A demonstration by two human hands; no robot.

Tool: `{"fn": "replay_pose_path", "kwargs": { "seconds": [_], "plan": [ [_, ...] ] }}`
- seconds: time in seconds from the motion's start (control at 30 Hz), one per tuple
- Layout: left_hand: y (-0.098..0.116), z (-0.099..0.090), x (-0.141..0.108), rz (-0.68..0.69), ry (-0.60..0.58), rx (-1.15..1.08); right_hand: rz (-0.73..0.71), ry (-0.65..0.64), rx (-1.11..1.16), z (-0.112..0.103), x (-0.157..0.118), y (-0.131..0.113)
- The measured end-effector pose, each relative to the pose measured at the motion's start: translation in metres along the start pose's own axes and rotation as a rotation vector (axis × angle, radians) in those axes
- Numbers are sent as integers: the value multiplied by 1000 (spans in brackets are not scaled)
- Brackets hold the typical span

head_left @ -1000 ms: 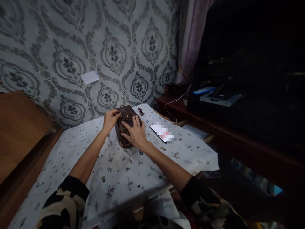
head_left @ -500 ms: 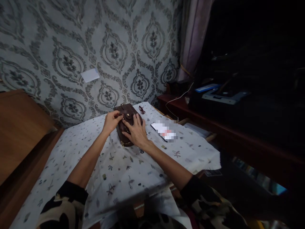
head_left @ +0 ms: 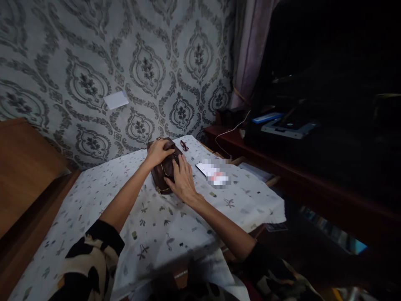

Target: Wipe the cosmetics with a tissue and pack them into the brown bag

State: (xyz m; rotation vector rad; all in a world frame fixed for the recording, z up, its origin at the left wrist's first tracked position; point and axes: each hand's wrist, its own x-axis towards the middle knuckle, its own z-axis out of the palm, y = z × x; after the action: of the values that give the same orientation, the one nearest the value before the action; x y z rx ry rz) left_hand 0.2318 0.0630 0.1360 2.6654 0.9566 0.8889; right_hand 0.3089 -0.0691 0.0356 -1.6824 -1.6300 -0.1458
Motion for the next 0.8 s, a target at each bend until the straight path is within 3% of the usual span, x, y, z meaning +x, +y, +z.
{"fn": "replay_pose_path", "kwargs": {
  "seconds": [0.23, 0.47, 0.8],
  "plan": [
    [-1, 8, 3, -149, 61, -75, -35, 23, 19, 2, -4, 6],
    [-3, 13, 0, -170, 116, -190, -35, 13, 26, -1, -3, 6],
    [5, 9, -13, -88, 56, -236, -12, -18, 12, -3, -2, 3]
  ]
}}
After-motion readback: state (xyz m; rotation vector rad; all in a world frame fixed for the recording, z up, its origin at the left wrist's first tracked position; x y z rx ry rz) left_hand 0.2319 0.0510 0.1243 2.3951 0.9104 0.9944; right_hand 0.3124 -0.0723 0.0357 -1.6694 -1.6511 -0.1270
